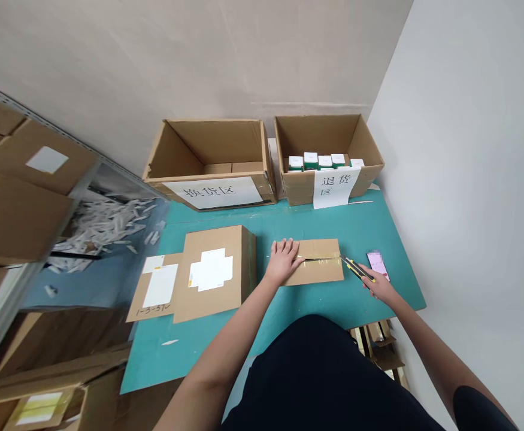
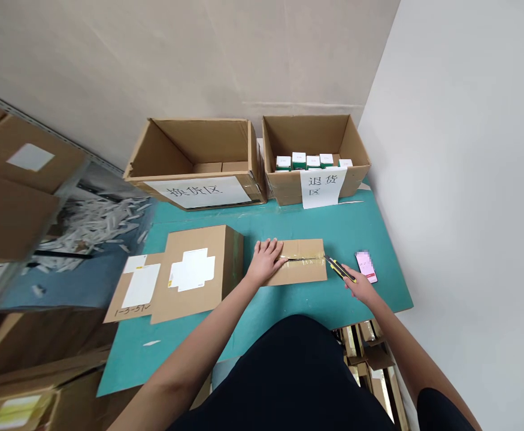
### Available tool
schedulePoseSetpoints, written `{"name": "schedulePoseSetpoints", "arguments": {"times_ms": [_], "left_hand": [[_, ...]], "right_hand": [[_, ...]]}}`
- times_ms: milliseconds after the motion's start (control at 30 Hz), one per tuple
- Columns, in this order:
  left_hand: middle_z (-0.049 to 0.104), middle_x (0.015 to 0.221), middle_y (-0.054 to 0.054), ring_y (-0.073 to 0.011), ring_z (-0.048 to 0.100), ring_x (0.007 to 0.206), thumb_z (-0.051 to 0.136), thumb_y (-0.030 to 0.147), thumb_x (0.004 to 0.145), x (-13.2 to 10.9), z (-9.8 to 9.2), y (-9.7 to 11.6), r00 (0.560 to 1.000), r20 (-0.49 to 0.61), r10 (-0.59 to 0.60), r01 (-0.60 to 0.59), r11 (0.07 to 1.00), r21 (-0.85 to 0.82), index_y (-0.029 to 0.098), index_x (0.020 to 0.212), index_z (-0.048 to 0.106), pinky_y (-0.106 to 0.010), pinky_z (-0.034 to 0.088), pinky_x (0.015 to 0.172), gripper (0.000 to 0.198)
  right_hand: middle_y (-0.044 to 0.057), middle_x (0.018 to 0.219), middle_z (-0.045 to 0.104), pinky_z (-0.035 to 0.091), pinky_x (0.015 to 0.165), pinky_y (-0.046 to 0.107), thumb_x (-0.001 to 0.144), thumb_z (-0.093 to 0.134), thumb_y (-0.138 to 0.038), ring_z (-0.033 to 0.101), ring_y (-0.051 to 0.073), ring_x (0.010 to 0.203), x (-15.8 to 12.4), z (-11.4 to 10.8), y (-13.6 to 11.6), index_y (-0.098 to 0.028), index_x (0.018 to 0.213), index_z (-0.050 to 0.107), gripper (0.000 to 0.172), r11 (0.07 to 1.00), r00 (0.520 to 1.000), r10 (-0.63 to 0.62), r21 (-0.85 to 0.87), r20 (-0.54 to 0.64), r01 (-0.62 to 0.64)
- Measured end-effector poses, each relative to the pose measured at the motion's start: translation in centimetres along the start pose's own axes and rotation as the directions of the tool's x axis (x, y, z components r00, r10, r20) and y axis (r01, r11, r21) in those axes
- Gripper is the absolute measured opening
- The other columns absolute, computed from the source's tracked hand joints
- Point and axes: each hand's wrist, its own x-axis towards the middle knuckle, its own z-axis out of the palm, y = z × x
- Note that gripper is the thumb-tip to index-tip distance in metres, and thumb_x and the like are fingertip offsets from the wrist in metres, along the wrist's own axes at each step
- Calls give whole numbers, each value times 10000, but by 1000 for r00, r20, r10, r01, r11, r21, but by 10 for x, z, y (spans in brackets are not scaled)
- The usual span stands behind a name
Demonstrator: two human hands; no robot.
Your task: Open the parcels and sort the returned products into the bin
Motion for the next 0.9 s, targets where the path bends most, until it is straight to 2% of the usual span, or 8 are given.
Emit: {"name": "schedulePoseSetpoints", "arguments": {"times_ms": [167, 533, 667, 900], "left_hand": [[492, 1534, -146, -369, 372, 1450, 453, 550, 976, 0, -2, 0, 1000, 13, 2, -2, 1000, 4, 231, 1492, 482, -590, 174, 1219, 607], [500, 1531, -136, -360, 376, 1450, 448, 541, 979, 0, -2, 0, 1000, 5, 3, -3, 1000, -16, 229, 1479, 500, -585, 169, 1224, 591], [501, 1531, -136, -359, 382, 1447, 439, 543, 984, 1, -3, -1, 1000, 9, 2, -2, 1000, -17, 229, 1484, 494, -586, 174, 1222, 593], [510, 1523, -134, -357, 398, 1434, 458, 544, 981, 1, -2, -3, 1000, -4, 22, -22, 999, -34, 236, 1479, 496, -594, 173, 1219, 586]], "right_hand": [[-53, 693, 594, 351, 371, 192, 931, 456, -343, 450, 86, 397, -5, 1, 2, -264, 1528, 445, 602, 999, 1000, 15, 41, 1, -15], [-53, 681, 589, 329, 355, 180, 948, 454, -298, 439, 75, 387, -10, 0, -3, -243, 1534, 435, 590, 999, 999, 33, 20, 5, -33], [-50, 672, 593, 330, 353, 181, 930, 477, -321, 427, 73, 383, -12, -5, 2, -234, 1515, 468, 591, 1000, 1000, 6, 29, 14, -7], [-26, 743, 634, 361, 355, 188, 891, 492, -436, 474, 80, 408, 0, -6, 2, -224, 1508, 470, 653, 991, 992, -61, 114, -112, 74]]}}
